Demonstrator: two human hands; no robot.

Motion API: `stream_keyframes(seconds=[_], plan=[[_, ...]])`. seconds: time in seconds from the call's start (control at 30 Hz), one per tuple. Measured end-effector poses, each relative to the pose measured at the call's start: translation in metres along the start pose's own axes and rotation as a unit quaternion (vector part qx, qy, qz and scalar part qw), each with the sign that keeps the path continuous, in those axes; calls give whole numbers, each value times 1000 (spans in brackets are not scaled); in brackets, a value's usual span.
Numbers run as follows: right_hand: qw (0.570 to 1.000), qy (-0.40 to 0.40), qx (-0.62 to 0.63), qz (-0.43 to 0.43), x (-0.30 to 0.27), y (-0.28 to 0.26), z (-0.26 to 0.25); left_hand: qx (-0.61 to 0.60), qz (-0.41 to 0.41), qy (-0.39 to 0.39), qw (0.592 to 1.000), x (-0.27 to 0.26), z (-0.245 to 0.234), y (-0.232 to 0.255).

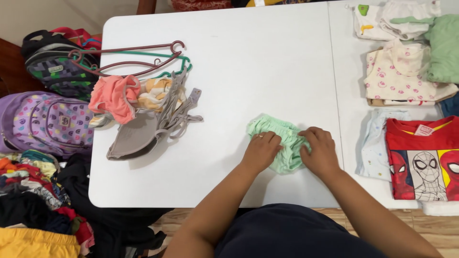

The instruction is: The person folds various clothing items on a white table, including a light green cloth, a pink pair of underwear, a gray bra, a striped tank top, a yellow top, and a black t-shirt. Each item is smoothed and folded neatly before being stacked.

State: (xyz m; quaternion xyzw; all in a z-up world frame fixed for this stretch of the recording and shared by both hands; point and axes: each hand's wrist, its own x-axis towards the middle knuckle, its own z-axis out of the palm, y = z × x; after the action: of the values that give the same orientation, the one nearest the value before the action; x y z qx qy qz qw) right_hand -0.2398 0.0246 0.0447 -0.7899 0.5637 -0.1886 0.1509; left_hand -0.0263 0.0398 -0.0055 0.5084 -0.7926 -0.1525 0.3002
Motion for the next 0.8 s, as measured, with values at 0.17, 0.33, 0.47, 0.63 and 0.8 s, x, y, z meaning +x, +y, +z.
stream_keyframes(seconds=[0.17, 0.33, 0.47, 0.63, 0.8], plan=[[995, -53, -43, 69, 8, -6, 9, 78, 54, 16, 995, 11, -12, 0], [988, -110, -63, 93, 20, -2, 2, 117, 41, 5, 992, 4, -7, -3], [986, -119, -69, 92, 23, 0, -2, 97, -50, -41, 993, 1, -7, 3], [986, -145, -19, 79, 24, 2, -7, 114, -103, -2, 988, 17, -23, -8], [991, -127, -29, -22, 29, 22, -6, 28, -132, -1, 991, 12, -32, -53]])
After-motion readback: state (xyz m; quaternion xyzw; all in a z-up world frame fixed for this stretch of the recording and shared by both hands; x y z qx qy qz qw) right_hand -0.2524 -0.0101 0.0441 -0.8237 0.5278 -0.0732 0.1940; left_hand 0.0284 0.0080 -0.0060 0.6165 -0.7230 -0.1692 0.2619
